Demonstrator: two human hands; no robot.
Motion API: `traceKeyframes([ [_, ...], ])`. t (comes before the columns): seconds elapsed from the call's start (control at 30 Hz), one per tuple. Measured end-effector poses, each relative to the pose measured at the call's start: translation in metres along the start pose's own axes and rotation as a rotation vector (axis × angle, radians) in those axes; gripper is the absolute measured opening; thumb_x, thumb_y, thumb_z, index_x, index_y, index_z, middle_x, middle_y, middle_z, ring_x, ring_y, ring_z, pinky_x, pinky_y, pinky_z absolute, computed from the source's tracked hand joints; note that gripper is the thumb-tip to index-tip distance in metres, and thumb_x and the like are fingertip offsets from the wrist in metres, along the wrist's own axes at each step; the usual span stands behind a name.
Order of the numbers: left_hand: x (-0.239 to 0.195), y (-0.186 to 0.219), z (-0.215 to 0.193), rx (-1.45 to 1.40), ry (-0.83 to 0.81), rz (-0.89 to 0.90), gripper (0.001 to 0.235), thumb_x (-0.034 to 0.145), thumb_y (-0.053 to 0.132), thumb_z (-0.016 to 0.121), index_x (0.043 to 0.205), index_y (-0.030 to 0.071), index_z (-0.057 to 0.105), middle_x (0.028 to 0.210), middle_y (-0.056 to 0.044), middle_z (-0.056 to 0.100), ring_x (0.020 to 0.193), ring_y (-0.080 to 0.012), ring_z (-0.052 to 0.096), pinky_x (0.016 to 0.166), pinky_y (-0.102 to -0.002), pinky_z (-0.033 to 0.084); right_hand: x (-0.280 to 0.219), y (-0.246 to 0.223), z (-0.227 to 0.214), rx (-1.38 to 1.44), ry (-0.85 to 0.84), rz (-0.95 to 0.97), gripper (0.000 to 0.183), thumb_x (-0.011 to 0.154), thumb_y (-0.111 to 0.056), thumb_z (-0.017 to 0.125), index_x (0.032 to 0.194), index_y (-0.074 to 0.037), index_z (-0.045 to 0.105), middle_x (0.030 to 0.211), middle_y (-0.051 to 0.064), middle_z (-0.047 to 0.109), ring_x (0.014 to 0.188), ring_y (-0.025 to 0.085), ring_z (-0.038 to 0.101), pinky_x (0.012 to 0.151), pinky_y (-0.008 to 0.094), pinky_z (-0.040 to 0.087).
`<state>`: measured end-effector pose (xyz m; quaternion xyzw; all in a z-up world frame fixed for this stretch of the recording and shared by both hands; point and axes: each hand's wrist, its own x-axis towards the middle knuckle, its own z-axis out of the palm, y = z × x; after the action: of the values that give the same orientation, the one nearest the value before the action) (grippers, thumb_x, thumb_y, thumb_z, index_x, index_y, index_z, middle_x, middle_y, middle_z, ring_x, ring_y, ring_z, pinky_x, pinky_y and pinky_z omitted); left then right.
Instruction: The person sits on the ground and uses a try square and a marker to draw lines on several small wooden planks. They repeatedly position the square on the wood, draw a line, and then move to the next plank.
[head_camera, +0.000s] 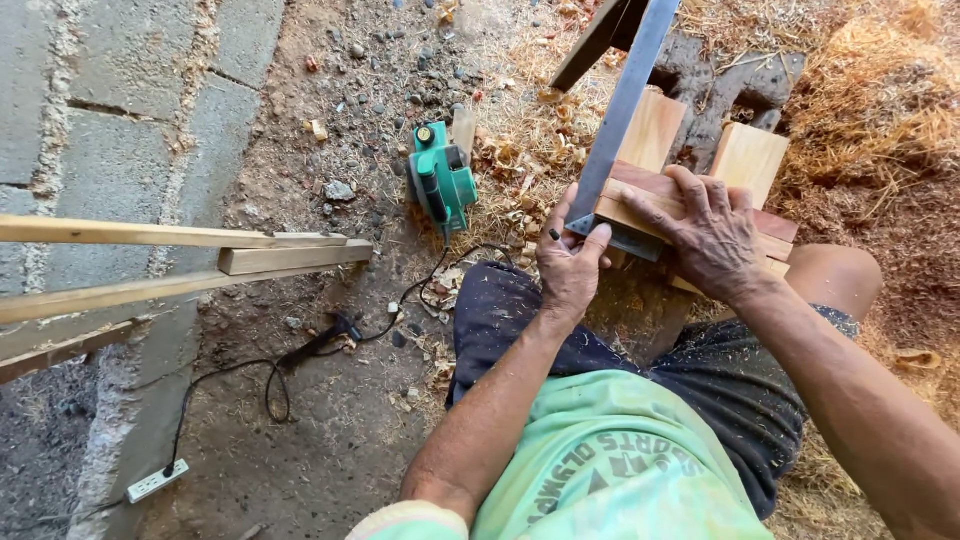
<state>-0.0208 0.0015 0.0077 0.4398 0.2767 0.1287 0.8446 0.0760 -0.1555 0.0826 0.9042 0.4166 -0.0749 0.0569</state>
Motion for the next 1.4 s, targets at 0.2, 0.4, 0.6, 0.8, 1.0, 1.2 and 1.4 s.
traceKeyframes([
  [0.2,0.0,0.011,-0.001,0.047,-0.012,-0.045,0.072,0.091,-0.003,0.07,0.156,0.012,0.043,0.108,-0.003,0.066,0.077,-0.0056,0.063,0.055,-0.02,0.058,-0.001,0.001,0.006,0.015,0.012,-0.017,0.101,0.069,-0.038,0.08,0.16,-0.047,0.037,0.152,0.011,0.037,0.137,0.031,0.04,0.104,0.054,0.036],
  [0.4,-0.001,0.015,-0.001,0.1,-0.048,0.025,0.073,0.092,-0.004,0.071,0.158,0.012,0.043,0.115,-0.007,0.064,0.078,-0.0074,0.065,0.056,-0.021,0.06,0.0,0.004,0.011,-0.073,0.075,-0.058,0.074,0.094,-0.031,0.063,0.161,-0.045,0.038,0.164,0.014,0.031,0.15,0.03,0.033,0.102,0.056,0.035],
  [0.6,-0.002,0.015,-0.001,0.133,-0.065,0.049,0.072,0.092,-0.004,0.07,0.157,0.012,0.043,0.116,-0.005,0.064,0.077,-0.0071,0.064,0.057,-0.02,0.059,0.003,0.001,0.004,-0.16,0.007,-0.055,0.073,0.095,-0.031,0.064,0.16,-0.049,0.039,0.167,0.012,0.03,0.153,0.028,0.031,0.103,0.055,0.035],
  [0.8,-0.002,0.019,0.0,0.141,-0.09,0.02,0.074,0.093,-0.003,0.068,0.159,0.014,0.039,0.104,-0.003,0.065,0.071,-0.0069,0.064,0.056,-0.021,0.058,0.0,0.007,0.014,-0.065,0.029,-0.045,0.077,0.091,-0.029,0.066,0.163,-0.039,0.038,0.162,0.013,0.034,0.137,0.03,0.039,0.101,0.053,0.037],
  [1.0,0.0,0.015,0.002,0.171,-0.052,-0.003,0.074,0.092,-0.001,0.07,0.158,0.015,0.04,0.108,-0.002,0.066,0.08,-0.0062,0.065,0.055,-0.022,0.061,-0.006,0.011,0.025,-0.152,0.062,0.001,0.09,0.093,-0.015,0.067,0.175,-0.027,0.029,0.149,0.014,0.045,0.128,0.028,0.049,0.104,0.042,0.041],
  [1.2,-0.002,0.008,-0.003,0.165,-0.046,0.003,0.074,0.093,-0.001,0.071,0.159,0.015,0.041,0.102,-0.002,0.064,0.077,-0.0072,0.063,0.054,-0.021,0.059,0.001,-0.009,-0.003,-0.033,0.058,0.044,0.107,0.075,-0.032,0.08,0.167,-0.029,0.027,0.131,0.013,0.047,0.118,0.032,0.05,0.097,0.047,0.041],
  [1.4,0.001,0.003,-0.003,0.146,-0.041,0.021,0.072,0.092,-0.003,0.07,0.157,0.013,0.042,0.107,-0.003,0.066,0.077,-0.0075,0.064,0.054,-0.022,0.059,-0.001,-0.012,0.003,-0.062,0.037,0.114,0.122,0.062,-0.026,0.087,0.168,-0.038,0.027,0.135,0.008,0.047,0.127,0.028,0.045,0.102,0.046,0.038],
])
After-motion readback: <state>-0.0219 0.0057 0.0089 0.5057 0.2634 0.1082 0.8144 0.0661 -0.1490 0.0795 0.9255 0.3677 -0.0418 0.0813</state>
